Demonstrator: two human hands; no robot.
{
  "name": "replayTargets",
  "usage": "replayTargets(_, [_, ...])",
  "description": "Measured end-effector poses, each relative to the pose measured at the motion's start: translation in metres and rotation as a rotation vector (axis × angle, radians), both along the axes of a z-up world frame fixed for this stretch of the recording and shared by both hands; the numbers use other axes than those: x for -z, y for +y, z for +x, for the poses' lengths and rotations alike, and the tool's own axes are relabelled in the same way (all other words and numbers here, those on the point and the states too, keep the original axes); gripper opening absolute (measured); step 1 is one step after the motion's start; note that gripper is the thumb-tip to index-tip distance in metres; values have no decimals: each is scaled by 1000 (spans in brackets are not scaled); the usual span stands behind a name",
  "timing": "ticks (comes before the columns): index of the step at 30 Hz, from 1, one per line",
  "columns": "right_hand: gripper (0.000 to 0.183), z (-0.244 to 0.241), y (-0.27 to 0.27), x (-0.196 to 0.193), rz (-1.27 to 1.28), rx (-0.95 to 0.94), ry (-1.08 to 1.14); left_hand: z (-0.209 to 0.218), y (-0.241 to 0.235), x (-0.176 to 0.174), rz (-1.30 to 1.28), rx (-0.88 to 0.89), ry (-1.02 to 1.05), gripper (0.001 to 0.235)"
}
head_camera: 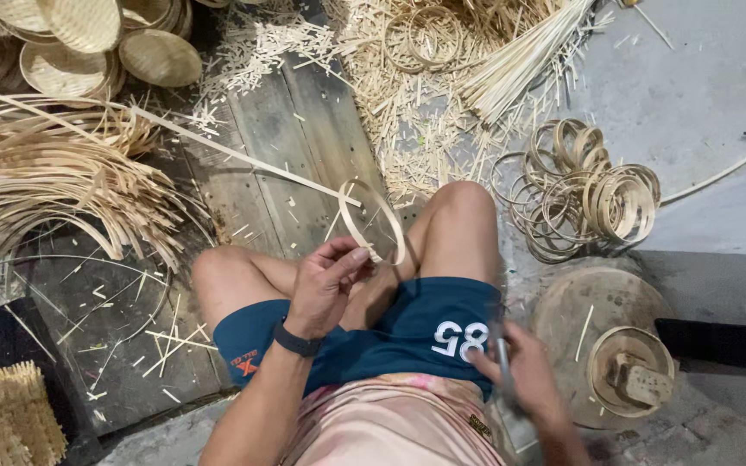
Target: The person sits on the floor and weaves thin bamboo strips into circular rings. They repeatedly bend, interlock, and trim the strips using shears, then place the finished rings into a pile.
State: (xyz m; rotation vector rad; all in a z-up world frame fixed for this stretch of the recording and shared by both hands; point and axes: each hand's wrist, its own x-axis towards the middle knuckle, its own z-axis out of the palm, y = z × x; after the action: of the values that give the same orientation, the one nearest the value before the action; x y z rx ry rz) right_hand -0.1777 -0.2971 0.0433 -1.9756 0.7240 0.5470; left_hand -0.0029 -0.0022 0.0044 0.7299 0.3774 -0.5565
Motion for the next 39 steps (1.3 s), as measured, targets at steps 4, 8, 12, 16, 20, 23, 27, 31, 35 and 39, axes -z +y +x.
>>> replayTargets(4, [45,57,48,-35,-314,-345,-183,-2,3,-7,-36,-11,2,16])
replayTargets(8, [47,81,66,-56,-331,-449,-548,-7,7,-12,-64,-20,5,16])
replayTargets(12, [45,83,70,-60,-355,-434,-464,-9,6,-15,-74,-20,-5,14])
replayTargets(16, [48,78,65,-59,-391,-468,-465,-9,2,-15,-63,-35,-5,13])
replayTargets(20, [46,74,63,-57,-368,-460,-495,-10,1,-15,-65,-26,-25,12])
replayTargets(23, [45,71,64,-55,-323,-429,-495,-10,0,-16,-64,-22,0,12])
replayTargets(27, [44,67,64,-50,-287,-432,-464,-10,-1,-15,-57,-17,7,13])
replayTargets(31, [43,63,60,-47,-231,-432,-390,-11,-2,-11,-72,7,-11,16])
replayTargets(35, [46,60,59,-49,-142,-417,-285,-12,-4,-8,-96,36,-38,18])
replayTargets(39, [41,56,62,-48,-274,-413,-472,-16,-5,-8,-78,26,-13,18])
